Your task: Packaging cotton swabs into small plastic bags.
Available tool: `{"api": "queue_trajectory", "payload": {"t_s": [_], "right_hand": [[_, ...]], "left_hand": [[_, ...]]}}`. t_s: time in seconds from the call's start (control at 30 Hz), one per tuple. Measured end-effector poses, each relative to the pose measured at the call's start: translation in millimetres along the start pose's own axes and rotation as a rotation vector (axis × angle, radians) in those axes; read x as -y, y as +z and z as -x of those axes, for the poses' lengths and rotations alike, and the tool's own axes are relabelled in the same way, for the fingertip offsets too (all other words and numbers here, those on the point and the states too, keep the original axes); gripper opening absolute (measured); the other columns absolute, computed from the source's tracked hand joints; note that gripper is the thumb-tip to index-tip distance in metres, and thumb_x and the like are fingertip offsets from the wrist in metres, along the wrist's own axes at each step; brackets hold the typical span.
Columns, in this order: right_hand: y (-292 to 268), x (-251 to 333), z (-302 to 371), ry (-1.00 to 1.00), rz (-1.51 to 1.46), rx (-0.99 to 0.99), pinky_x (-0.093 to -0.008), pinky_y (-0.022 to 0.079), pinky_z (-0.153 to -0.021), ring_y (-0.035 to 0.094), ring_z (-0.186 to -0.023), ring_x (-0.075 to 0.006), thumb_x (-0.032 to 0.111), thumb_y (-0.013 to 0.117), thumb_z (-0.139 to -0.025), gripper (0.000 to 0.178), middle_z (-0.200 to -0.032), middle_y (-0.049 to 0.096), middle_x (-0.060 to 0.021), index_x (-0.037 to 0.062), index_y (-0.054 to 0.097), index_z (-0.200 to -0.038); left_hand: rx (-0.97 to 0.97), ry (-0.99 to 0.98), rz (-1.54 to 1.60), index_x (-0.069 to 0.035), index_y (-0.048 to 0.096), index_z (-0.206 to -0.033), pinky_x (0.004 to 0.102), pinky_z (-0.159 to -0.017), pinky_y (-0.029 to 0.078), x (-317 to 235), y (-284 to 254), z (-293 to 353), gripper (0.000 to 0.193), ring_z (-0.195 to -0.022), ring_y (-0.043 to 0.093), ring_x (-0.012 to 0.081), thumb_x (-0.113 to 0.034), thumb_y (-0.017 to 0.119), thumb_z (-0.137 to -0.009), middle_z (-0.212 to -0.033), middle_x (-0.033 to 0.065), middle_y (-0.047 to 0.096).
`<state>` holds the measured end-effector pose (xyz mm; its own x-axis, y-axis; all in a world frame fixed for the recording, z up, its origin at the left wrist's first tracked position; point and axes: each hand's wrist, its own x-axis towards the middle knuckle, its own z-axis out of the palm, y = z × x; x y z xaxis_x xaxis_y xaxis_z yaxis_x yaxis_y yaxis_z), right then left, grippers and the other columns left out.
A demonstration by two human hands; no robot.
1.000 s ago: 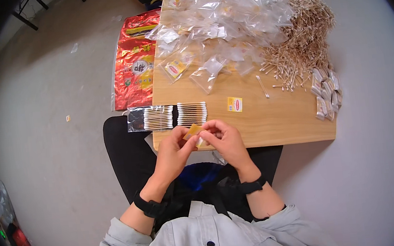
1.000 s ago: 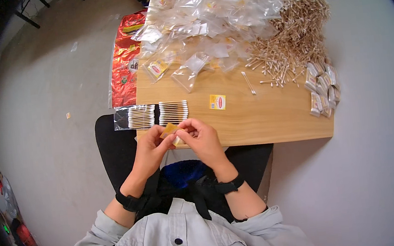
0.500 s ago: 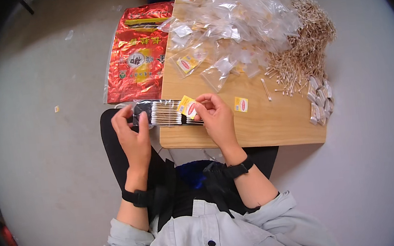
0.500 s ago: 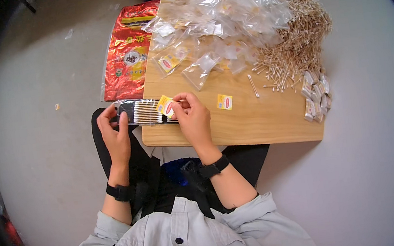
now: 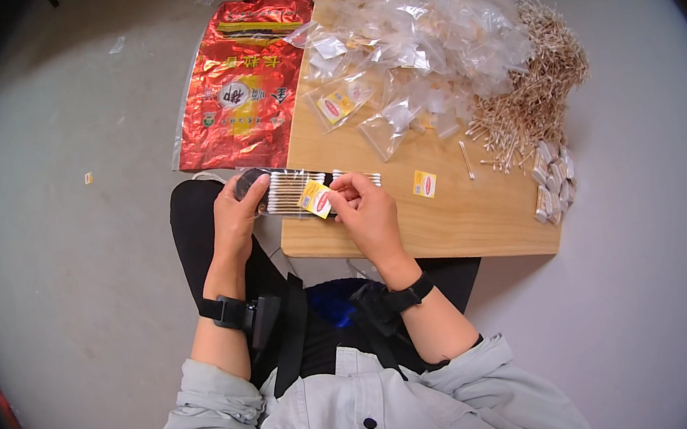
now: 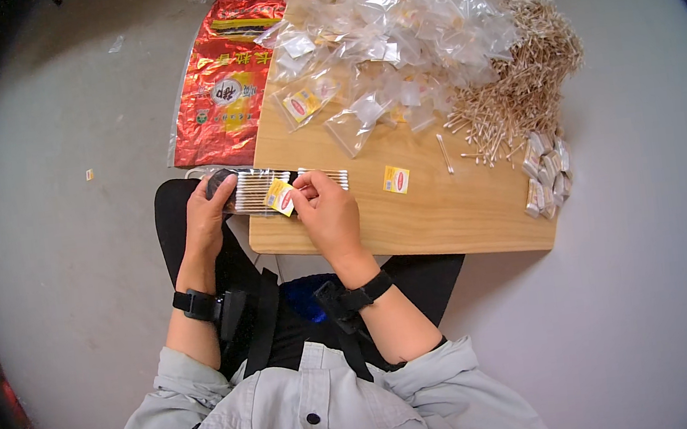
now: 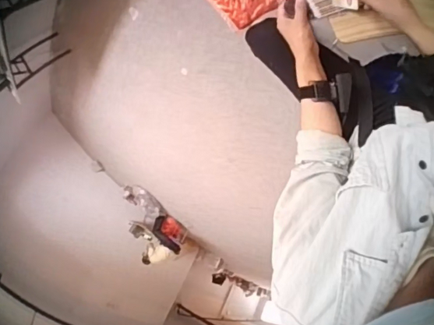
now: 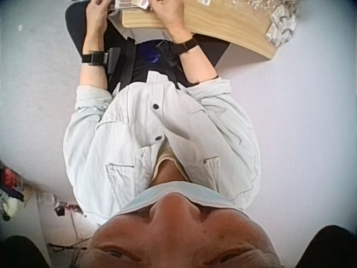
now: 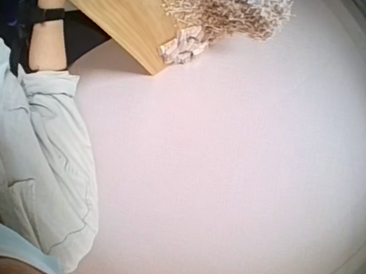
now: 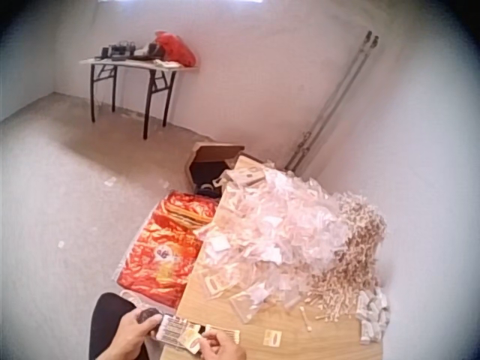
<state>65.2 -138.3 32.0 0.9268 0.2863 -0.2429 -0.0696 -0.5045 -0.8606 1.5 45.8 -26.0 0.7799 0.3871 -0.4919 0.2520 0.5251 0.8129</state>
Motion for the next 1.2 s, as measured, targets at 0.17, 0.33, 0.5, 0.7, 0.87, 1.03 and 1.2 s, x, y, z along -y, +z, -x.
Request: {"api": "queue_trajectory", "payload": {"t_s": [0.17, 0.33, 0.5, 0.7, 0.87, 1.03, 1.2], "right_hand": [[2.3, 11.3, -7.4, -0.049, 0.152, 0.023, -0.0331, 0.051, -0.061, 0.067, -0.067, -0.0211, 0.014, 0.069, -0.085, 0.017, -0.076, 0.069, -0.0077, 0.0050, 0.062, -0.098], [8.8, 18.0, -13.9, -0.121, 0.237, 0.023, -0.0390, 0.051, -0.062, 0.068, -0.070, -0.0276, 0.015, 0.070, -0.082, 0.020, -0.076, 0.070, -0.0087, 0.0061, 0.062, -0.098], [11.0, 22.9, -19.1, -0.207, 0.367, 0.033, -0.0340, 0.052, -0.060, 0.067, -0.065, -0.0220, 0.013, 0.072, -0.081, 0.024, -0.075, 0.070, -0.0089, 0.0043, 0.063, -0.101], [15.9, 23.4, -16.2, -0.184, 0.387, -0.004, -0.0348, 0.052, -0.062, 0.067, -0.068, -0.0246, 0.016, 0.072, -0.081, 0.022, -0.074, 0.068, -0.0080, 0.0047, 0.062, -0.098], [4.2, 20.5, -9.1, -0.292, 0.336, -0.173, -0.0369, 0.050, -0.065, 0.063, -0.075, -0.0265, 0.018, 0.066, -0.088, 0.018, -0.084, 0.061, -0.0087, 0.0070, 0.061, -0.101], [-39.4, -26.5, -2.6, -0.170, -0.012, -0.404, -0.0293, 0.050, -0.075, 0.059, -0.092, -0.0154, 0.019, 0.050, -0.100, 0.023, -0.104, 0.057, -0.0075, 0.0036, 0.060, -0.114], [-48.3, -51.6, 7.5, -0.038, -0.276, -0.497, -0.0272, 0.050, -0.084, 0.055, -0.101, -0.0131, 0.024, 0.039, -0.105, 0.032, -0.118, 0.052, -0.0061, 0.0011, 0.056, -0.121]], "left_hand": [[0.014, 0.018, 0.006, 0.001, 0.063, -0.108, 0.0208, -0.072, 0.047, 0.6, 2.0, 0.7, 0.029, -0.077, 0.059, 0.0050, -0.018, 0.072, -0.089, -0.089, -0.0003, 0.066], [0.007, 0.036, 0.010, 0.002, 0.063, -0.109, 0.0213, -0.074, 0.048, -0.1, 3.7, 1.7, 0.029, -0.080, 0.060, 0.0054, -0.017, 0.072, -0.089, -0.092, 0.0007, 0.066], [-0.022, 0.037, -0.030, 0.002, 0.063, -0.107, 0.0216, -0.074, 0.048, -0.5, 4.1, 2.6, 0.028, -0.079, 0.059, 0.0059, -0.017, 0.072, -0.088, -0.091, 0.0009, 0.066], [-0.035, 0.060, -0.005, 0.001, 0.064, -0.102, 0.0208, -0.070, 0.047, -0.1, 8.4, 4.5, 0.024, -0.074, 0.058, 0.0044, -0.017, 0.072, -0.089, -0.084, -0.0011, 0.065], [-0.243, 0.241, -0.390, 0.001, 0.057, -0.117, 0.0292, -0.083, 0.046, 4.8, 3.9, 9.1, 0.039, -0.096, 0.057, 0.0163, -0.018, 0.073, -0.086, -0.114, 0.0133, 0.058], [-0.180, 0.936, -1.148, -0.002, 0.041, -0.140, 0.0456, -0.110, 0.030, -24.9, 45.5, 46.8, 0.073, -0.135, 0.036, 0.0348, -0.020, 0.076, -0.079, -0.148, 0.0200, 0.033], [0.164, 0.778, -1.514, 0.002, 0.025, -0.150, 0.0534, -0.118, 0.006, -4.7, 104.2, 69.9, 0.099, -0.149, 0.014, 0.0327, -0.040, 0.075, -0.075, -0.158, 0.0187, 0.020]]}}
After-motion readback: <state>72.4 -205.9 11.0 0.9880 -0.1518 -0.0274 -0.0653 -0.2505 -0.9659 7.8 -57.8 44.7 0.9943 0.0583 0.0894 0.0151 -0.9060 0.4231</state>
